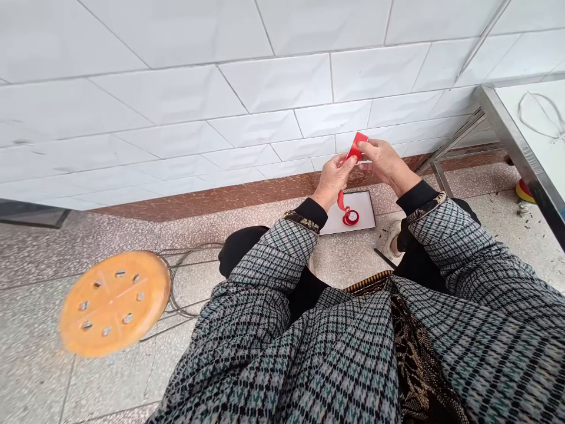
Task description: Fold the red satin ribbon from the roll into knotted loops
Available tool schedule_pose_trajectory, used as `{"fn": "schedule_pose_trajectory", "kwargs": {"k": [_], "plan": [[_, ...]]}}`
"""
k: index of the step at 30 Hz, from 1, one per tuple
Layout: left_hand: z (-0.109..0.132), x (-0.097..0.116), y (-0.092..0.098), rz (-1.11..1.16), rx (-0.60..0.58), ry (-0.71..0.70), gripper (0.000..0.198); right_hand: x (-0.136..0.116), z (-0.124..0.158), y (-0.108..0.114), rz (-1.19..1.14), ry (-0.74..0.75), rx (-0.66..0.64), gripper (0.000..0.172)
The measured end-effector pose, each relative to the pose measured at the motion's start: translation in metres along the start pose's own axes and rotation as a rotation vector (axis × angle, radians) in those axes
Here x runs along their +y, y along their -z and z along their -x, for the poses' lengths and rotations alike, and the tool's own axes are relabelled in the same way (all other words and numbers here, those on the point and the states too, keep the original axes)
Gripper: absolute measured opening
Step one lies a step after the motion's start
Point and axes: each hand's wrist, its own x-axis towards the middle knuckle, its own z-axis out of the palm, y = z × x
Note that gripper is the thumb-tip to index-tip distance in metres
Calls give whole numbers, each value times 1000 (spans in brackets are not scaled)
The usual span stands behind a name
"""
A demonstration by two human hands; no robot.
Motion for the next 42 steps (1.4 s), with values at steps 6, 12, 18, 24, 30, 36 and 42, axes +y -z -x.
{"fn": "schedule_pose_trajectory", "kwargs": {"k": [6,12,18,24,30,36,42], "plan": [[2,0,2,-51,-27,50,31,1,-10,8,151,70,107,23],[4,2,1,-41,-72,101,33,6,-16,10,593,137,225,23],[3,6,-1,74,-66,168,49,28,-19,13,1038,486,266,48],[-5,15,3,135,-106,282,71,30,-11,12,1305,675,167,66],[-13,27,10,122,-154,368,72,12,-6,10,1430,823,-57,60],[-7,26,2,191,-88,348,69,13,-11,7,1365,744,15,62],[-1,24,-4,194,-50,342,67,18,-18,9,1258,567,158,65]]}}
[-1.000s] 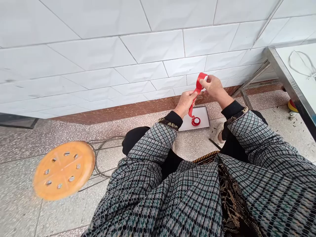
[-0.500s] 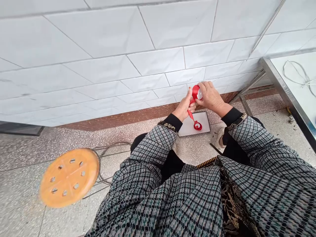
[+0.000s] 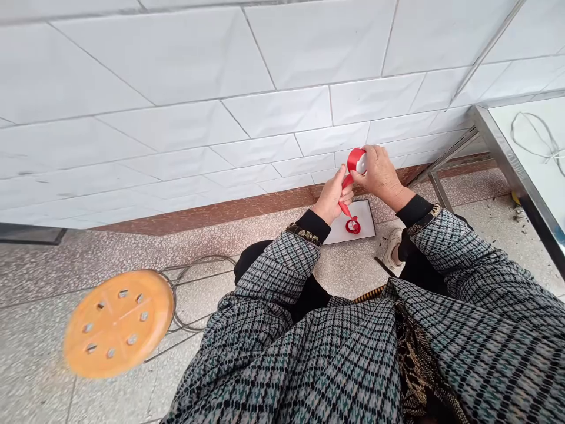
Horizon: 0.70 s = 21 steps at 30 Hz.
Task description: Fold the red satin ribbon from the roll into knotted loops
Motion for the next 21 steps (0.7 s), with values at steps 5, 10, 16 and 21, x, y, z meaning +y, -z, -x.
{"fn": "schedule_pose_trajectory", "kwargs": {"k": [5,10,16,21], "plan": [[-5,1,0,-42,24,-31,63,-8,1,8,60,-54,-75,66],[-16,-1,6,-66,19,-33,63,-9,7,8,128,116,-87,65],[-19,-1,5,-17,30,4,57,-2,9,7,134,219,-101,61],[-19,-2,5,43,19,14,54,1,8,10,107,275,-121,62]]}}
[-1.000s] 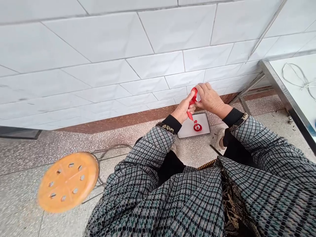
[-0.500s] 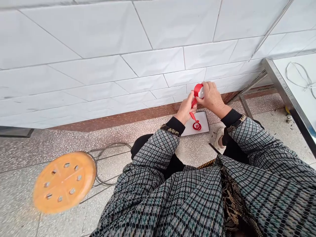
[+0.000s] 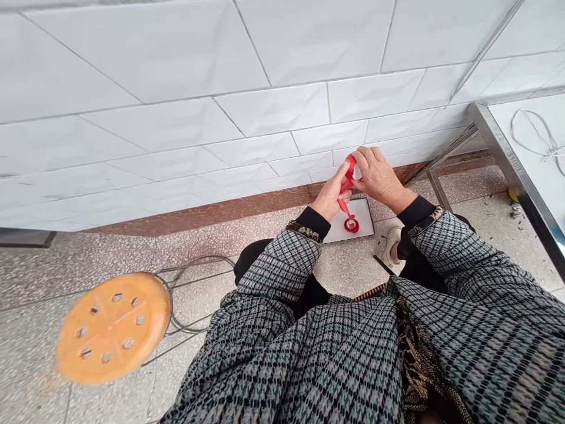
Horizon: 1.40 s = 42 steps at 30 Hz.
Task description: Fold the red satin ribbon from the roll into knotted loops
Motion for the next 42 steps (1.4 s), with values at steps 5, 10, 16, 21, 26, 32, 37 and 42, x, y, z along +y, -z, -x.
{"fn": "schedule_pose_trajectory", "kwargs": {"k": [5,10,16,21,26,32,37,42], "plan": [[-1,-3,0,29,38,27,57,4,1,0,-2,0,-20,62],[-1,0,1,-3,-8,-19,56,23,1,-5,-267,-14,48,77],[-4,-6,2,-159,83,-264,62,21,1,-4,-1053,-602,102,64],[-6,-12,-3,-283,185,-395,53,0,2,6,-1555,-648,-75,66],[-7,-15,-5,-358,219,-474,39,-4,0,5,-1681,-684,-23,64],[-3,-16,-11,-401,196,-479,34,-4,-1,7,-1587,-712,35,55],[-8,-21,-5,-359,112,-469,23,4,-3,14,-1486,-739,119,51],[-16,-27,3,-409,47,-472,33,10,-3,11,-1452,-794,161,59]]}}
